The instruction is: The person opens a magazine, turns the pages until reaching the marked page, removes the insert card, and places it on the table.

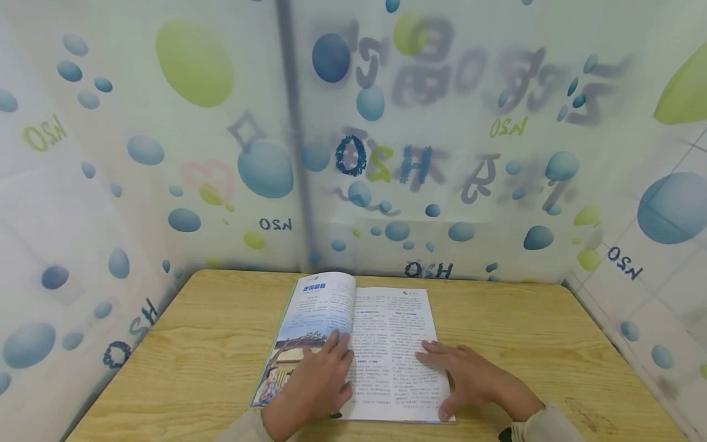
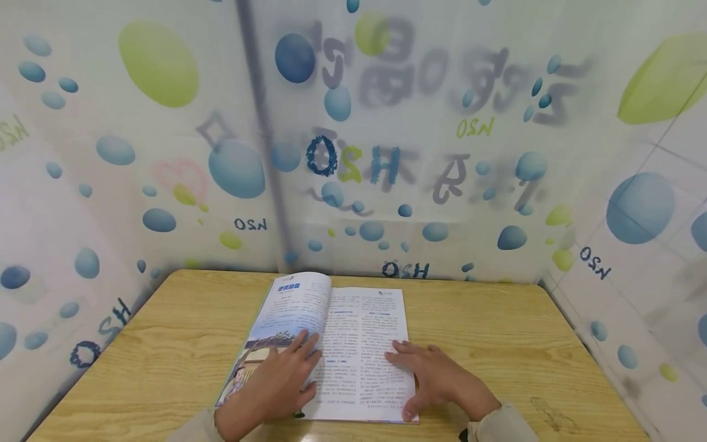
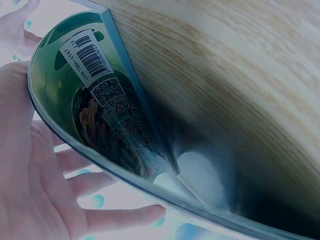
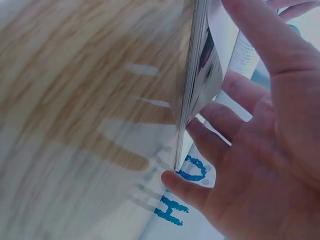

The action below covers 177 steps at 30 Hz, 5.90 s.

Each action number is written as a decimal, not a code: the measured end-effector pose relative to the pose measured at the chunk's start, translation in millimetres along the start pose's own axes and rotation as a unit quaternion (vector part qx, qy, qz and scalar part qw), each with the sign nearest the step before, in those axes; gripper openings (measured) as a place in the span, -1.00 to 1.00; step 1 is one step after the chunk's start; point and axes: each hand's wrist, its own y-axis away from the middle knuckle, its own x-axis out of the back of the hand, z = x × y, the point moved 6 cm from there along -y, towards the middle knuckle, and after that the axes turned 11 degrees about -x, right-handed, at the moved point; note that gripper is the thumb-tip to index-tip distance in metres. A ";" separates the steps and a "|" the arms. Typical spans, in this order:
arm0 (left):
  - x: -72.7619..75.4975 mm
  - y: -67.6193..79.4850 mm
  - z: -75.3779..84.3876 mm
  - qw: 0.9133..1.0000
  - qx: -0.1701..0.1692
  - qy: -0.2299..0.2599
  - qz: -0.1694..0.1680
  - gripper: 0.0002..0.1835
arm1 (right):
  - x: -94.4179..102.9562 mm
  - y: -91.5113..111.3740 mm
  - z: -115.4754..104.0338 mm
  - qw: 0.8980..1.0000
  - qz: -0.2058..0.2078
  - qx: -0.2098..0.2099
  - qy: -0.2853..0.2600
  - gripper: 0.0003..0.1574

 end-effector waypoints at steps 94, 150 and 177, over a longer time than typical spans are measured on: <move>10.8 -4.3 28.8 0.962 -0.191 -0.173 0.096 -0.50 | 27.2 -3.3 -8.1 0.983 0.170 -0.008 -0.066 0.00; -9.7 1.0 -7.8 0.999 -0.016 0.020 0.021 -0.53 | -3.1 -4.7 -1.6 0.999 0.011 -0.032 -0.034 0.15; -14.5 1.9 -11.7 0.997 -0.013 0.073 0.028 -0.52 | 20.5 -72.4 -21.1 0.996 0.082 -0.014 -0.037 0.11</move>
